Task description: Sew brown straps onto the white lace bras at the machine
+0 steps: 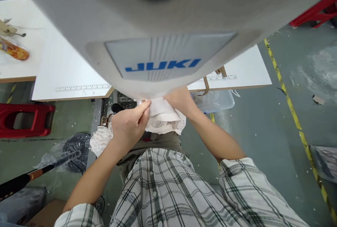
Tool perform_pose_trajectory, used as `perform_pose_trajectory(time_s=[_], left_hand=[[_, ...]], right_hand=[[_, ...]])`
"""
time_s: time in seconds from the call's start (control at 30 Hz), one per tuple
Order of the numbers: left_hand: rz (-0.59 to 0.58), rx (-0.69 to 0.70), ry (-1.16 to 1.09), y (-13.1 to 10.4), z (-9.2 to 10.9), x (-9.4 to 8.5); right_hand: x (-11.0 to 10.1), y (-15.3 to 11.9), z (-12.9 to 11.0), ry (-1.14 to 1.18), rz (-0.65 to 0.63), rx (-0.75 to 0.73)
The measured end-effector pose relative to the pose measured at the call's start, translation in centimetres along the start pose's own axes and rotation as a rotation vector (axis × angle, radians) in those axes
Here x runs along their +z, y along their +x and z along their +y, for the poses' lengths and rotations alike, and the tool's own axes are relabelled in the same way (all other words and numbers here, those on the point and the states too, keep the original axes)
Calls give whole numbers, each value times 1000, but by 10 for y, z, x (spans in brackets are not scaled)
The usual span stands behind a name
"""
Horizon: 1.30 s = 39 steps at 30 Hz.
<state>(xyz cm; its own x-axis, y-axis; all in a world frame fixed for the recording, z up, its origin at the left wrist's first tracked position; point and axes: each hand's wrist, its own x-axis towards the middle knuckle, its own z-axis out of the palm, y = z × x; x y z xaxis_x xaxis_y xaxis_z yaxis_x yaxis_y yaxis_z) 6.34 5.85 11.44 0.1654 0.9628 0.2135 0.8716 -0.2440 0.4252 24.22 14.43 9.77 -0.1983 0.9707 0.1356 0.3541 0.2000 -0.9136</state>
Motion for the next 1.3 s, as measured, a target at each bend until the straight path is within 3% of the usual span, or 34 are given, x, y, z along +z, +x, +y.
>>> perform_pose_trajectory(time_s=[0.5,0.83,1.3], left_hand=[[6,29,17,1,-2,0],[146,129,75,-1,-1,4],[168,81,42,-3,-4,4]], right_hand=[[-1,-1,-2,31,-23,27],[4,-4,-1,97,47,23],[7,-12,6,61,49,30]])
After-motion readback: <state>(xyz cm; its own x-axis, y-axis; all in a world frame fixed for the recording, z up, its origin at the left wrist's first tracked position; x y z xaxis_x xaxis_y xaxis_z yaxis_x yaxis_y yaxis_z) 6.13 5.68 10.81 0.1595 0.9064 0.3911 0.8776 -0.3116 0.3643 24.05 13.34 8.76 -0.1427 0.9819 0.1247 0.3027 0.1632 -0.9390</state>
